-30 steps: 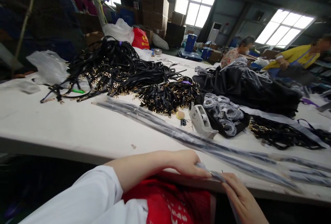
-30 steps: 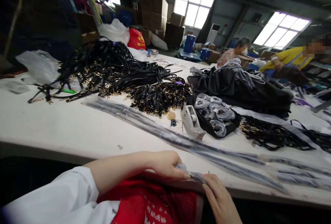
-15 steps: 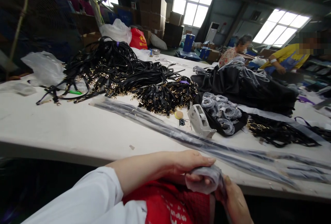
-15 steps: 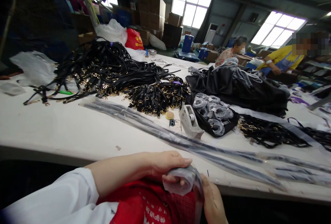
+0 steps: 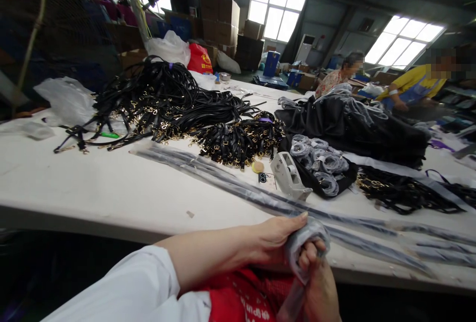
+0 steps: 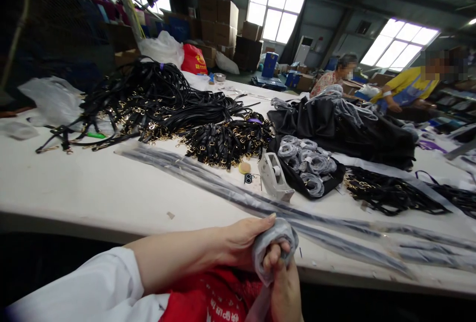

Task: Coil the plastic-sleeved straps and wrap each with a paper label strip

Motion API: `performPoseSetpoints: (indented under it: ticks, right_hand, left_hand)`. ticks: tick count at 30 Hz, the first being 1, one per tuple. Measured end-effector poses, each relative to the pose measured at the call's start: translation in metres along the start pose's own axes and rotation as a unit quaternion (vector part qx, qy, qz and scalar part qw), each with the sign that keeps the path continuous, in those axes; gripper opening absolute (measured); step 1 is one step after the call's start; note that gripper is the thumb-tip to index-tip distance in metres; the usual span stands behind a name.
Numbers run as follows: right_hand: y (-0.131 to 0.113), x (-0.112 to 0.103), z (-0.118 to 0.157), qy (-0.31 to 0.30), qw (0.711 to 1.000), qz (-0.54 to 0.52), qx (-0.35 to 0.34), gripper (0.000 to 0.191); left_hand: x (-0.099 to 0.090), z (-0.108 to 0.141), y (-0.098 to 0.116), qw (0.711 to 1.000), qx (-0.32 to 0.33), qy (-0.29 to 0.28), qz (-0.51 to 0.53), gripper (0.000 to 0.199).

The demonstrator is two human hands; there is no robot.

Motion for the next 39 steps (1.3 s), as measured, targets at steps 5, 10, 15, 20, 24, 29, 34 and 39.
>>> performPoseSetpoints:
  ticks: [5,10,15,20,24,29,34,39]
  right_hand:
    - [-0.024,-0.027,0.000,0.096,0.985,0.142,-0.001,0.039]
    - [-0.044,-0.014,0.007,-0.147,0.901,0.405,0.048,0.021]
    - [-0.056,-0.009,0.004,-0.106,0.909,0.401,0.050,0.022]
    - [-0.031,-0.012,-0.004,0.044,0.966,0.254,0.002,0.043]
    - [-0.015,-0.014,-0.006,0.098,0.984,0.145,0.041,0.045]
    - [-0.038,-0.026,-0.010,-0.074,0.941,0.325,0.060,0.023]
    - [-0.051,-0.028,-0.004,-0.094,0.905,0.404,0.097,0.009]
    - [-0.048,-0.029,0.000,-0.103,0.968,0.225,0.049,0.036]
  left_hand:
    - [-0.013,0.003,0.026,0.910,0.211,0.100,-0.344,0.058]
    - [-0.010,0.013,0.036,0.750,0.100,-0.098,-0.647,0.069]
    - [-0.005,0.014,0.032,0.740,0.056,-0.123,-0.658,0.050]
    - [0.000,0.012,0.034,0.818,0.213,0.115,-0.522,0.037]
    - [0.000,0.012,0.032,0.837,0.262,0.156,-0.455,0.035]
    - [-0.003,0.015,0.024,0.790,0.133,-0.025,-0.598,0.043]
    - [-0.005,0.023,0.003,0.776,0.104,-0.086,-0.616,0.058]
    - [-0.008,0.018,0.005,0.879,0.168,0.045,-0.443,0.049]
Point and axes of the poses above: each hand's wrist, its own z-axis away from the middle knuckle, its own x-axis out of the palm, y = z × x, the point moved 2 cm from there along -z, towards the middle knuckle, and after that the axes turned 12 degrees about x, right-handed, at the moved point
